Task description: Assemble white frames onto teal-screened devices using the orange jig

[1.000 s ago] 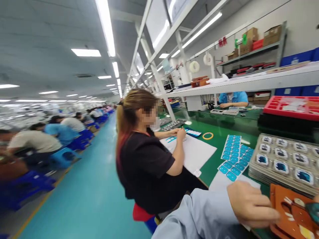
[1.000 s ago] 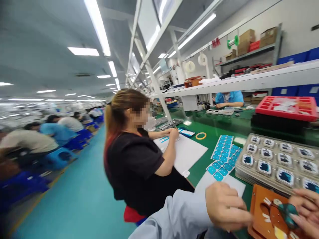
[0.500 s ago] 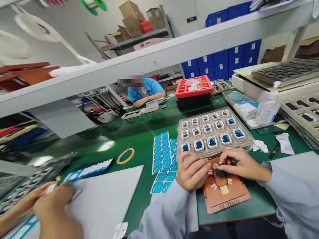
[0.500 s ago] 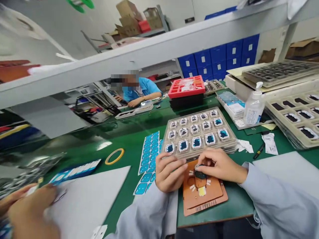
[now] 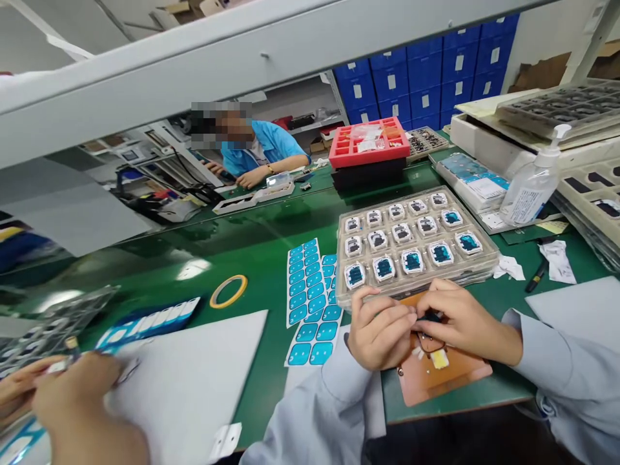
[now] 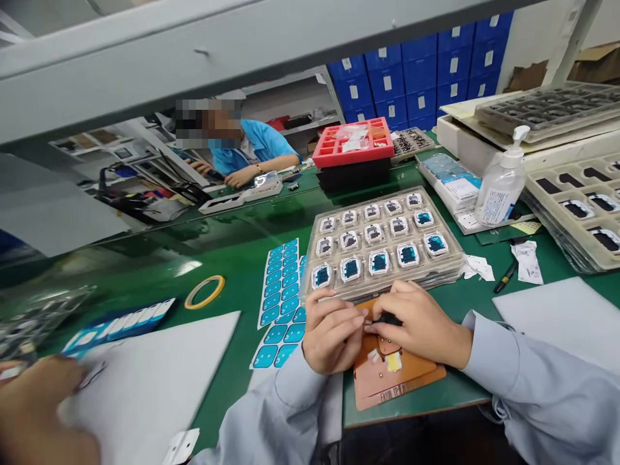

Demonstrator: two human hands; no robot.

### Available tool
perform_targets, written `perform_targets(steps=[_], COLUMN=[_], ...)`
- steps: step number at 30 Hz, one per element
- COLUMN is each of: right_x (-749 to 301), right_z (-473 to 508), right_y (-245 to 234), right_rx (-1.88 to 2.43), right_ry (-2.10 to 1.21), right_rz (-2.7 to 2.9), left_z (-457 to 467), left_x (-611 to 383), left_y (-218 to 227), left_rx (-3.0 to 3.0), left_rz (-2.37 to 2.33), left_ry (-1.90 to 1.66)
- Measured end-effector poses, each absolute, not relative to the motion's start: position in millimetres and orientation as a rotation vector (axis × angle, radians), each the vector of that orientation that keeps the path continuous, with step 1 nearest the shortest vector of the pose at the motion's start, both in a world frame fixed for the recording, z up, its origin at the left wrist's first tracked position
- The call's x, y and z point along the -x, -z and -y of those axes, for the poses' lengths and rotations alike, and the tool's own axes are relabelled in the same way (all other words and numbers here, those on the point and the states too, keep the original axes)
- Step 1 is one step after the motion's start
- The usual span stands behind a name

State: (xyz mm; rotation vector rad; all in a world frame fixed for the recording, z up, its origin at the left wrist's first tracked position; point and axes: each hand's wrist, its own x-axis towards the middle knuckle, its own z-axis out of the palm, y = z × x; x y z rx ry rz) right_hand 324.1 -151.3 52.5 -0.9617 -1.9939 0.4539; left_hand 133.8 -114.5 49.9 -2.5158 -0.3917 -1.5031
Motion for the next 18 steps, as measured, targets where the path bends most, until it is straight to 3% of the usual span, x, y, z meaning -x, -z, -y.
perform_targets(steps=[7, 18], right_x=[-326.6, -322.5], right_z=[152.8, 157.8], right_y=[-52.6, -48.9], right_rx=[1.010, 0.965], right_ry=[-0.627, -0.560], right_rz=[1.822, 1.859], left_z=[111.9, 109.1], left_x=[-135.3, -135.1], left_y=[-52.7, -48.8], left_rx=[2.528, 2.542], left_rz=[0.356, 0.324], left_ry=[1.470, 1.471])
